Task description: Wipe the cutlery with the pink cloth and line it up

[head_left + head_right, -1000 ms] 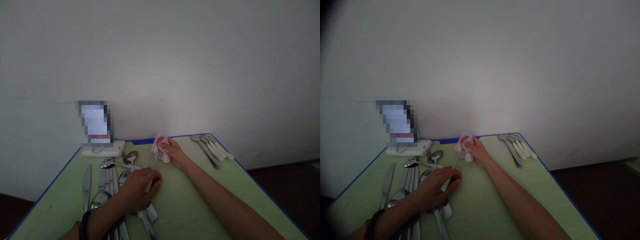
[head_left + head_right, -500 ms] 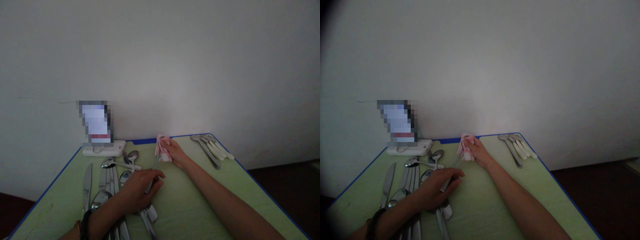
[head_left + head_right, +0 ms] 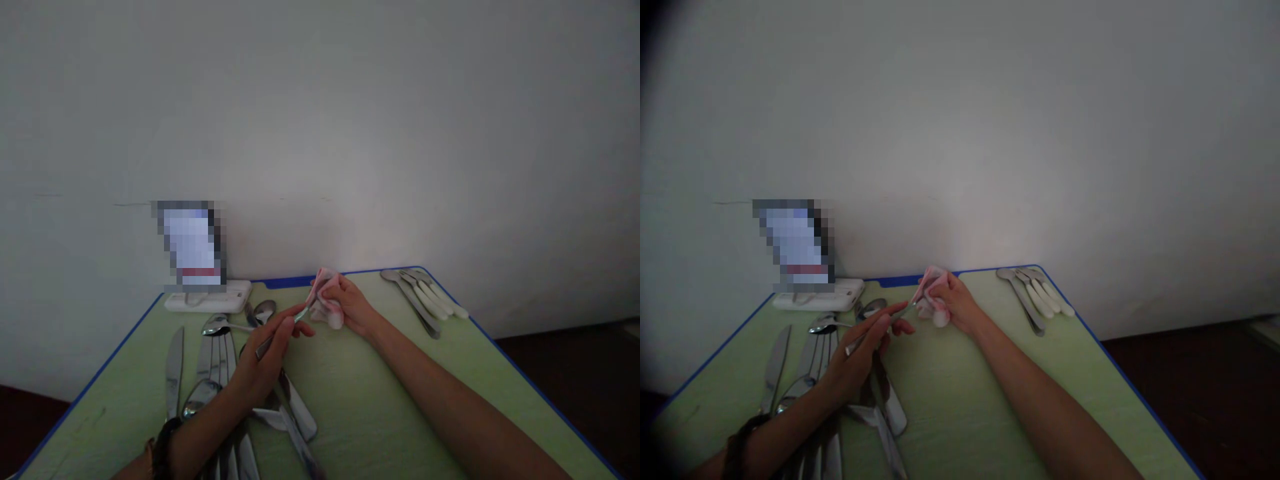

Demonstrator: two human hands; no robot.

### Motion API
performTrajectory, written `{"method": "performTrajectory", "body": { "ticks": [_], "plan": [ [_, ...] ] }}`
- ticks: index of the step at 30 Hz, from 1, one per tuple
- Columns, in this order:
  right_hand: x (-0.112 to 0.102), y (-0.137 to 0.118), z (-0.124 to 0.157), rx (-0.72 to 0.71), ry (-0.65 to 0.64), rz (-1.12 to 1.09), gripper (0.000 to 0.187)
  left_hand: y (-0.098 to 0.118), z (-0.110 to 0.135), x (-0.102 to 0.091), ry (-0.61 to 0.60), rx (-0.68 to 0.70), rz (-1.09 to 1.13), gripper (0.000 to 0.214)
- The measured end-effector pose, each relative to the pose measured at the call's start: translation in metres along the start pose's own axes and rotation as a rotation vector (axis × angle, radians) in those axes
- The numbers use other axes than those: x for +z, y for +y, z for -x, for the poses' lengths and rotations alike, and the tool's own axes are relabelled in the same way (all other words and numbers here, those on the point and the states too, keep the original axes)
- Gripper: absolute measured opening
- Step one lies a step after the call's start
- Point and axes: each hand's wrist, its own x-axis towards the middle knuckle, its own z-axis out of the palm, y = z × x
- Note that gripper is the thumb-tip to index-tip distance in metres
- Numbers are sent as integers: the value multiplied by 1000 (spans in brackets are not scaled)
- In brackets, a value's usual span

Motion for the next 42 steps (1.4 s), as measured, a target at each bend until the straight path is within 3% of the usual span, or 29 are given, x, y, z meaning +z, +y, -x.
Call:
{"method": "performTrajectory", "body": {
  "ticks": [21, 25, 30, 36, 42],
  "plan": [
    [5, -2, 4, -21, -114, 30, 33, -1, -2, -2, -54, -17, -19, 52],
    [6, -1, 3, -11, -54, 42, 34, -1, -1, -2, -84, 11, -2, 50],
    [3, 2, -4, -67, 148, -23, 35, -6, 0, -5, -85, 114, 115, 54],
    [-1, 3, -10, -87, 235, -92, 32, -3, 0, -1, -165, 136, -144, 40],
    [0, 1, -7, -30, 199, -46, 31, -3, -2, 3, -187, 99, -362, 36]
  ]
}}
